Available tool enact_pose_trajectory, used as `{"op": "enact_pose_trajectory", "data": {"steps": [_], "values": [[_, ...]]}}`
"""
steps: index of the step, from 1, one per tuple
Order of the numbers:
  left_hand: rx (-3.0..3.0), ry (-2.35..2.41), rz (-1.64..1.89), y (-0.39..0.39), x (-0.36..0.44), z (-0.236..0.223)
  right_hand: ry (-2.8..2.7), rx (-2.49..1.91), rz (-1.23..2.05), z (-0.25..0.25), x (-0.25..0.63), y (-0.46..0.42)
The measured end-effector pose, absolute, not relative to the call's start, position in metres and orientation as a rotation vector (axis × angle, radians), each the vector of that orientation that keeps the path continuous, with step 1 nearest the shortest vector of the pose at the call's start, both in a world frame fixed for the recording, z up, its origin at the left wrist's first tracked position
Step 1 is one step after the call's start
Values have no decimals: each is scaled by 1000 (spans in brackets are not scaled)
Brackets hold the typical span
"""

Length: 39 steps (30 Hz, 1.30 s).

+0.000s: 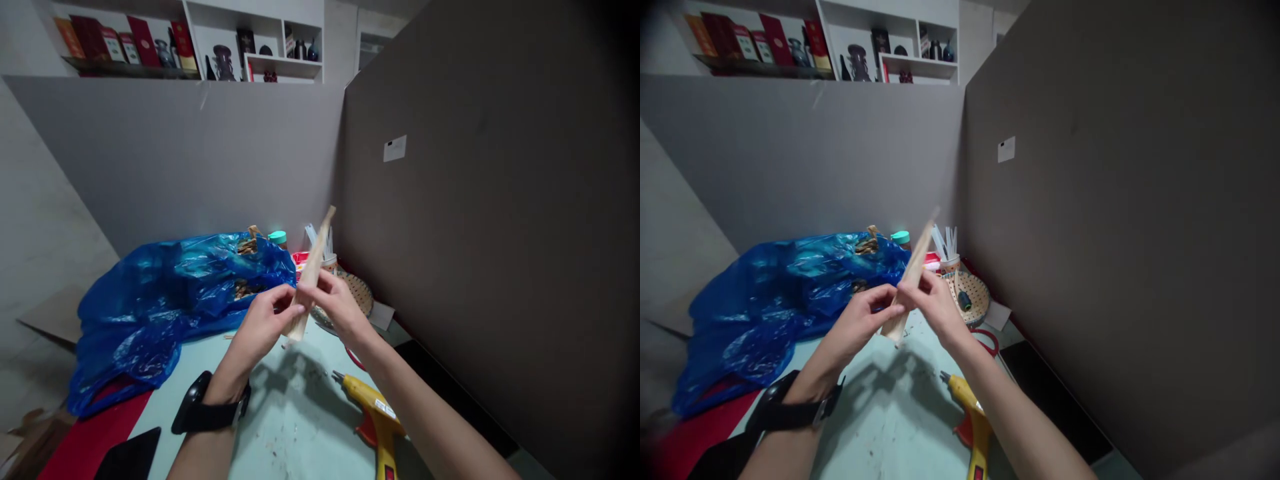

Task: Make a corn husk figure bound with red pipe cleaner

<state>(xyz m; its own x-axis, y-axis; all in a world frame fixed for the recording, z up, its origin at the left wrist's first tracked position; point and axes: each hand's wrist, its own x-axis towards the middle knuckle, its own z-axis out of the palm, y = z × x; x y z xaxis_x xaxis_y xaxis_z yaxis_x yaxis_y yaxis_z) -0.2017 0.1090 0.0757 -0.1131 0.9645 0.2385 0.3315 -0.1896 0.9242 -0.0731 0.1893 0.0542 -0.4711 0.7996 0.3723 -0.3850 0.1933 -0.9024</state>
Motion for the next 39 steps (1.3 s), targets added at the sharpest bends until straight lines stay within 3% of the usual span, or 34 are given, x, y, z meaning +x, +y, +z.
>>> {"op": "enact_pose_trajectory", "data": {"steps": [3, 11, 22, 39], "values": [[1382, 1351, 1439, 113, -205, 72, -1587, -333, 1529, 52, -75, 187], [1107, 1007, 1347, 107, -211, 74, -1533, -73, 1981, 66, -58, 189], [1292, 1383, 1660, 115, -197, 69, -1645, -284, 1617, 57, -65, 187], [932, 948, 1455, 115, -204, 67, -1508, -108, 1954, 62, -64, 185]]}}
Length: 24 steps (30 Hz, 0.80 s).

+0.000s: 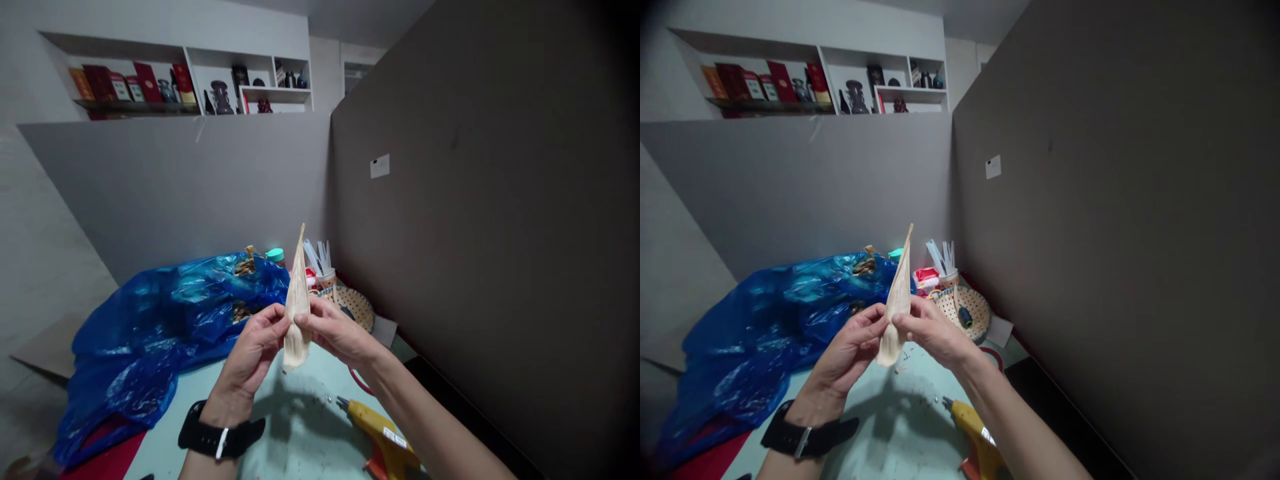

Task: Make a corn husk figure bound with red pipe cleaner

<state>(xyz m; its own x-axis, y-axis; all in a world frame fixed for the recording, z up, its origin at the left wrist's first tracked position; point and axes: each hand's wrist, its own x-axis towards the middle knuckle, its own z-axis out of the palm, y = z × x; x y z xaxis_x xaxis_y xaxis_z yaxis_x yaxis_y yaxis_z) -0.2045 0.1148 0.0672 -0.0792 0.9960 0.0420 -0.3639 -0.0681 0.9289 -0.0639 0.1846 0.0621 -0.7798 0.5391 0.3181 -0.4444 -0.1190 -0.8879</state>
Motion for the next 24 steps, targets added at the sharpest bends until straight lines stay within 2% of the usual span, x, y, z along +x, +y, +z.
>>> {"op": "enact_pose_trajectory", "data": {"steps": [4, 8, 11, 17, 24], "values": [[972, 1058, 1549, 121, -201, 59, -1498, -173, 1854, 57, -71, 185], [1276, 1557, 1814, 126, -195, 51, -1509, -225, 1715, 56, -77, 181], [1427, 1812, 1864, 126, -192, 47, -1525, -268, 1721, 57, -80, 179], [1653, 1670, 1683, 125, -189, 49, -1314, -465, 1585, 52, -79, 190], [1848, 1502, 1271, 130, -169, 39, -1189, -644, 1405, 45, -62, 219]]}}
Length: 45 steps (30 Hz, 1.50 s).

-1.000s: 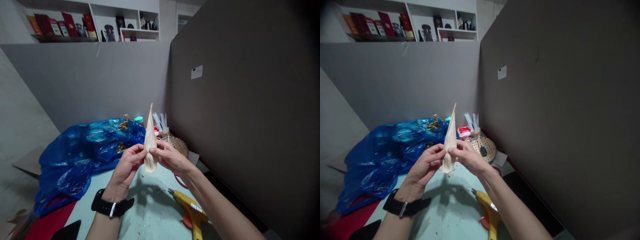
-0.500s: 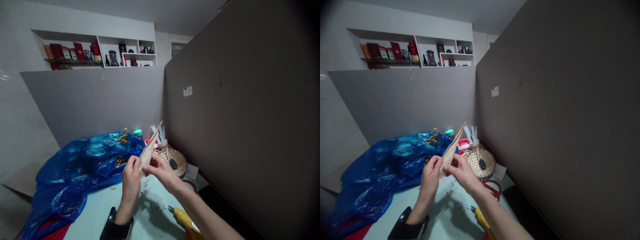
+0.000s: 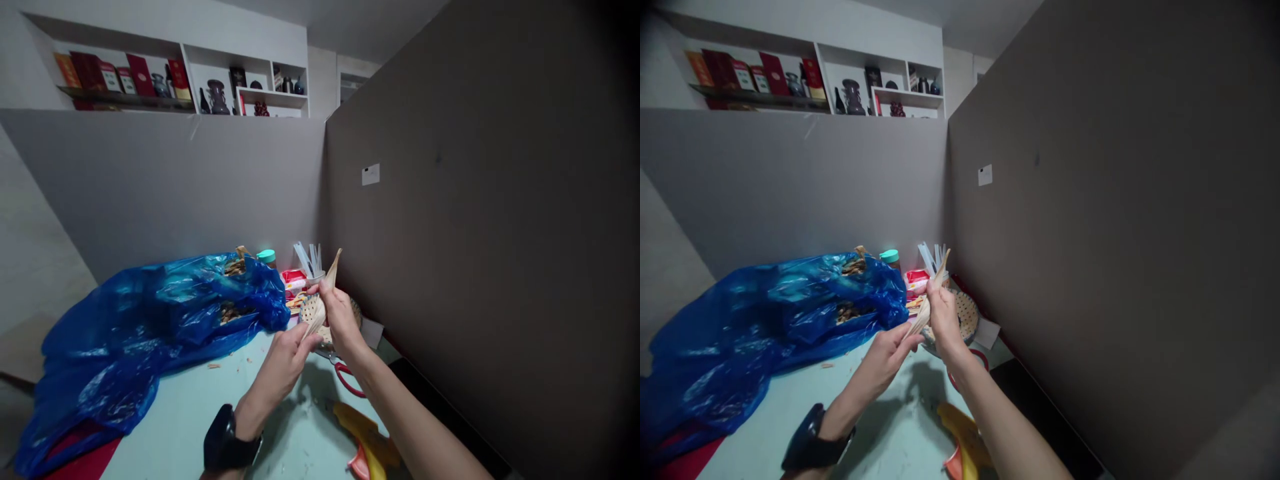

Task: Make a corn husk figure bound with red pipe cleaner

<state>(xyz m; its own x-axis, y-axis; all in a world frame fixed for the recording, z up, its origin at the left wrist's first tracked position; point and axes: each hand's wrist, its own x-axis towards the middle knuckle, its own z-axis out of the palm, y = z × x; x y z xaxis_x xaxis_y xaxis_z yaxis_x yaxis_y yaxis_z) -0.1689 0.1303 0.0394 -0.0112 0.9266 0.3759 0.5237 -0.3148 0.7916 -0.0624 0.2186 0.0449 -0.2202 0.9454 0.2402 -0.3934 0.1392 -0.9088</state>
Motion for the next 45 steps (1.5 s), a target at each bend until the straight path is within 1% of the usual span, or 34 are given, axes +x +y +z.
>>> {"op": "enact_pose_trajectory", "data": {"steps": [3, 6, 9, 11, 14, 17, 19, 21, 23, 25, 29, 31, 34, 36, 39, 45], "values": [[1789, 1482, 1259, 132, -179, 39, -1085, -666, 1336, 47, -56, 224], [1517, 1383, 1292, 130, -198, 45, -1017, -604, 1325, 55, -52, 223], [1257, 1242, 1505, 127, -214, 52, -1058, -535, 1389, 62, -54, 212], [1088, 1144, 1724, 125, -223, 54, -1184, -502, 1389, 63, -57, 203], [773, 1018, 2047, 124, -237, 53, -1541, -403, 1409, 64, -58, 190], [603, 987, 2189, 123, -251, 51, -1974, -190, 1485, 72, -48, 183], [625, 988, 2186, 121, -256, 51, -2302, -7, 1536, 82, -36, 182], [686, 976, 2144, 119, -256, 53, -2490, 83, 1619, 90, -22, 185], [752, 966, 2086, 119, -253, 55, -2404, 27, 1714, 95, -10, 191], [803, 958, 2052, 119, -249, 57, -2184, -48, 1755, 97, 0, 199], [856, 962, 2042, 121, -241, 60, -1896, 25, 1807, 95, 4, 210], [906, 977, 2001, 121, -233, 62, -1873, -71, 1793, 90, -7, 209], [1011, 1027, 1914, 123, -216, 62, -1971, -327, 1660, 75, -37, 199], [1052, 1067, 1896, 125, -208, 60, -1969, -328, 1677, 63, -57, 192], [1040, 1108, 1866, 128, -205, 54, -1821, -332, 1692, 48, -74, 191], [1169, 1216, 1580, 126, -205, 52, -1747, -369, 1589, 40, -72, 209]]}}
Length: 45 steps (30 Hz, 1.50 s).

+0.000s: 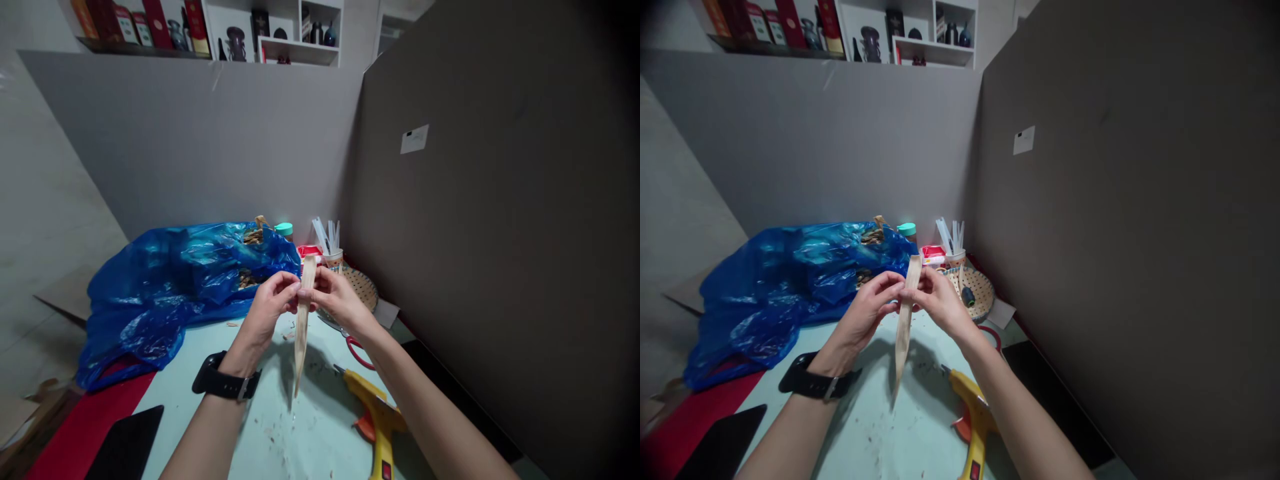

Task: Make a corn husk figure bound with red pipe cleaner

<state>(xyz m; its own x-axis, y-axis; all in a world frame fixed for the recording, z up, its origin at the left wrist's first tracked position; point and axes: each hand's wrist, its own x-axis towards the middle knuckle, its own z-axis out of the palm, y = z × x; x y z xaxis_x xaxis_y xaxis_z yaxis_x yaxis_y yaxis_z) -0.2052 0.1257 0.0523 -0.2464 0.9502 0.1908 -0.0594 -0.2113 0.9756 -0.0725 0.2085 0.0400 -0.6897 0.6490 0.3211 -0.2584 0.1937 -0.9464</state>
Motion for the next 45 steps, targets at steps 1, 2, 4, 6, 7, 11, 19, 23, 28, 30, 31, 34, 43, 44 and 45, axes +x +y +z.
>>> {"op": "enact_pose_trajectory", "data": {"steps": [1, 2, 4, 6, 7, 11, 19, 23, 28, 30, 31, 34, 43, 44, 45], "values": [[1171, 1224, 1557, 124, -205, 54, -1745, -373, 1570, 39, -72, 210], [1175, 1229, 1532, 123, -205, 56, -1747, -371, 1560, 39, -72, 211], [1202, 1238, 1479, 121, -205, 59, -1748, -346, 1576, 38, -73, 210], [1226, 1252, 1456, 120, -206, 61, -1749, -287, 1626, 38, -73, 207], [1231, 1267, 1465, 121, -207, 61, -1756, -254, 1659, 39, -73, 206], [1226, 1335, 1557, 125, -205, 56, -1774, -288, 1693, 44, -72, 201], [1208, 1250, 1463, 125, -202, 52, -1656, -441, 1624, 45, -69, 207], [1171, 1275, 1503, 127, -204, 50, -1670, -428, 1639, 43, -67, 209], [1134, 1290, 1510, 128, -205, 49, -1714, -346, 1670, 43, -68, 208], [1147, 1289, 1494, 128, -206, 49, -1753, -338, 1608, 44, -68, 209], [1157, 1293, 1487, 128, -206, 48, -1769, -334, 1588, 44, -68, 209], [1188, 1305, 1476, 128, -206, 48, -1776, -320, 1598, 43, -69, 210], [1091, 1225, 1443, 127, -204, 51, -1695, -347, 1732, 37, -70, 211], [1072, 1203, 1435, 126, -204, 52, -1677, -330, 1767, 36, -70, 212], [1058, 1187, 1426, 126, -204, 52, -1662, -316, 1799, 36, -69, 212]]}}
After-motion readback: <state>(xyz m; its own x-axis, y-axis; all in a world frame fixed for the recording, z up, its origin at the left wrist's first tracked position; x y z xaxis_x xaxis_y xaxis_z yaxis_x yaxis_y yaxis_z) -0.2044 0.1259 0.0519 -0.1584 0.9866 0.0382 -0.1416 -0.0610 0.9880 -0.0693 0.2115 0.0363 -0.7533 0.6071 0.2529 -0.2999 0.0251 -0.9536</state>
